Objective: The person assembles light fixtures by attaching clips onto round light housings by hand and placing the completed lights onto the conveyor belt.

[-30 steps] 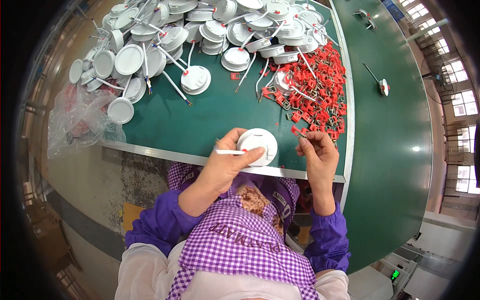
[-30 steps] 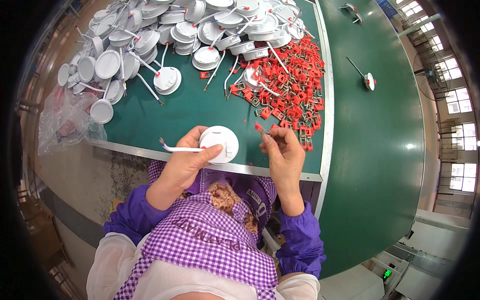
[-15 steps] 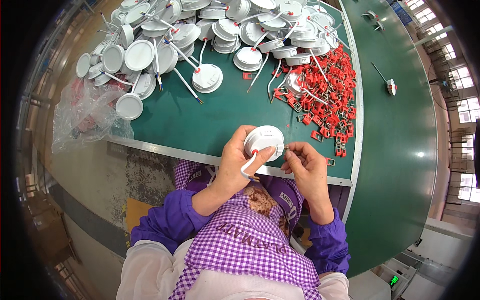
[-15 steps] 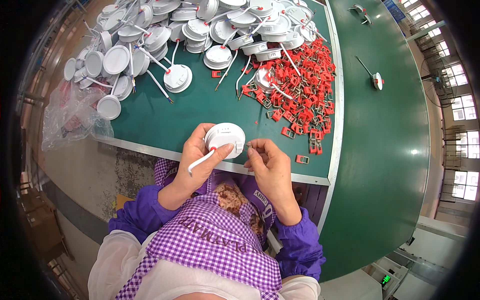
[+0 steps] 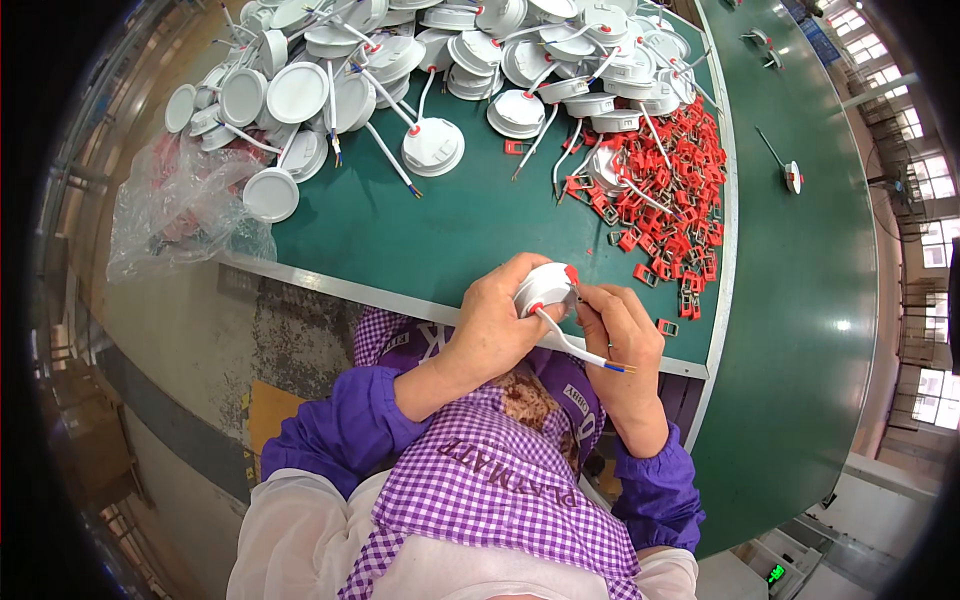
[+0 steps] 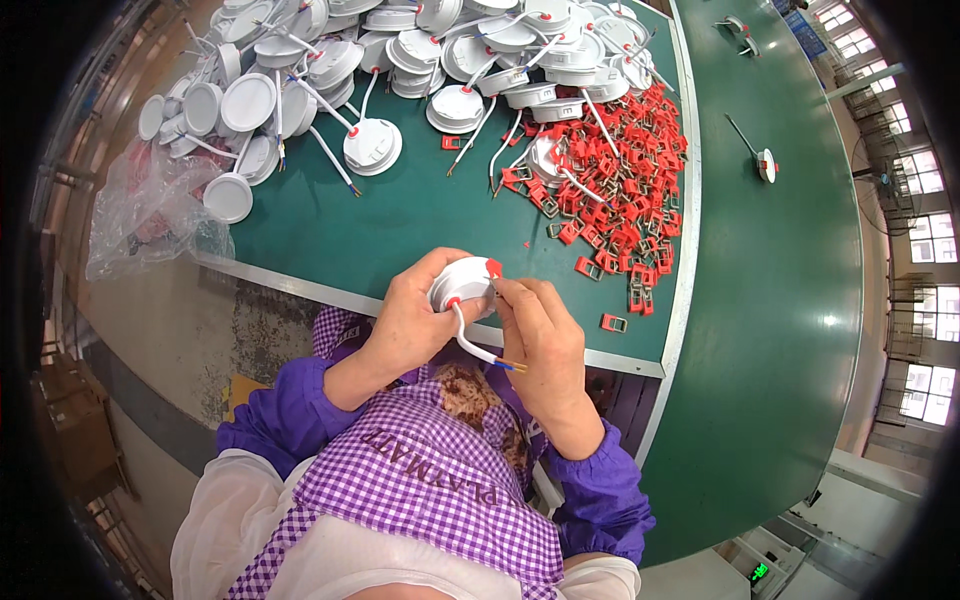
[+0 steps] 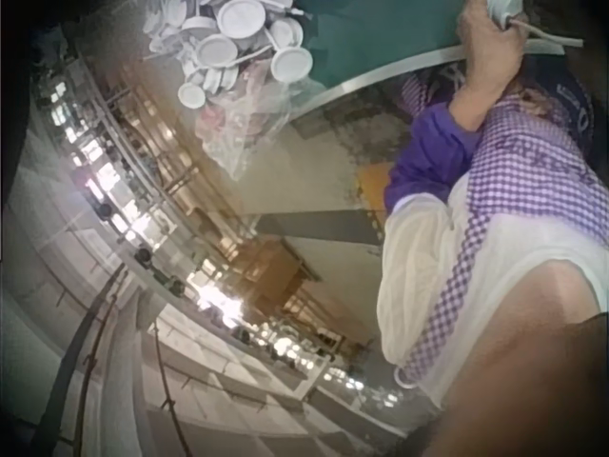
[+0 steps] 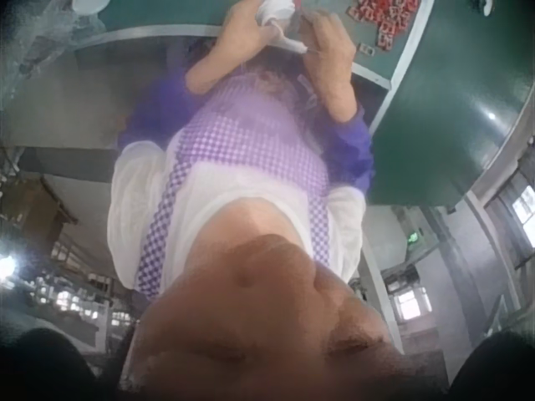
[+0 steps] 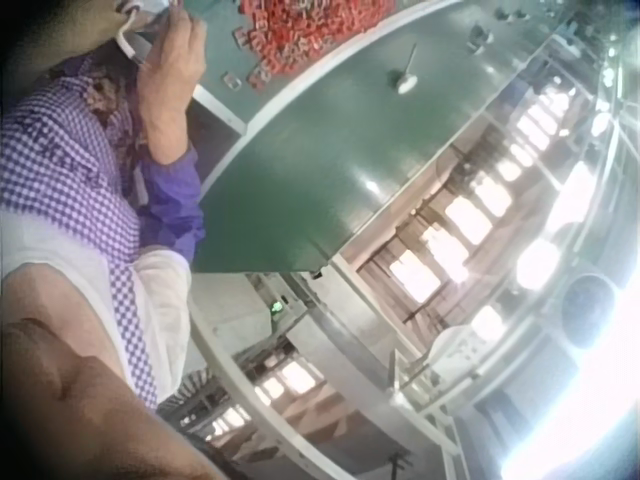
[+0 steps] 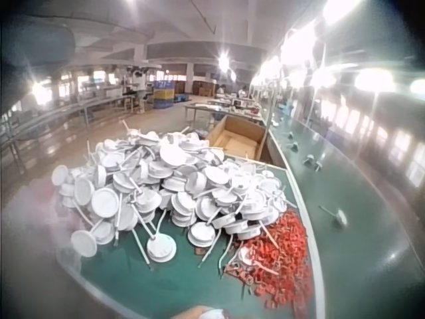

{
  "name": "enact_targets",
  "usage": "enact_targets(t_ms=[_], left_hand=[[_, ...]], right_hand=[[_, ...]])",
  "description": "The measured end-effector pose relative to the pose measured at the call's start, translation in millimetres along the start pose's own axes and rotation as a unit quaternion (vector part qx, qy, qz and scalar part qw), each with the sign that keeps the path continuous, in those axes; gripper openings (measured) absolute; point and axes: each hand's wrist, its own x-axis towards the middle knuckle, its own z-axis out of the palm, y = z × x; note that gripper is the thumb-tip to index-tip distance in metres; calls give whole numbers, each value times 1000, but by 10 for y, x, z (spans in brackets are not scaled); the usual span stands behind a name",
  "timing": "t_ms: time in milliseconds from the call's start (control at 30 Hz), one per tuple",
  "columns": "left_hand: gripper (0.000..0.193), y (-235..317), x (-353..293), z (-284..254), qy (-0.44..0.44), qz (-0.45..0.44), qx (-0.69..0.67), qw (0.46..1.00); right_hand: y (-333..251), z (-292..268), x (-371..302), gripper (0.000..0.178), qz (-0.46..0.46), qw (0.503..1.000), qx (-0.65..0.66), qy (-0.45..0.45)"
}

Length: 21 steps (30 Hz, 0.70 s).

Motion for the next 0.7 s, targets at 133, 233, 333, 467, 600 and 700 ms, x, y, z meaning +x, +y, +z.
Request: enact_targets(t_ms=[133, 233, 333, 467, 600, 700], left_hand=[[33, -75, 31, 2, 0, 54, 82, 995], [34, -57, 68, -19, -3, 90, 137, 986], [33, -5, 87, -56, -26, 104, 170, 980], [33, -60, 72, -72, -47, 144, 195, 969], [35, -36, 53, -79, -68, 131, 179, 973], [34, -25, -20, -74, -88, 139, 135, 977]], right_hand=[[13, -25, -15, 27, 13, 1000, 9, -26], [15, 2, -34, 28, 5, 999, -30, -22], [6, 32, -51, 27, -6, 999, -46, 0], [64, 98, -129, 27, 2, 999, -45, 3], [70, 94, -173, 32, 50, 998, 11, 24], [-80, -30, -137, 42, 143, 986, 91, 2]])
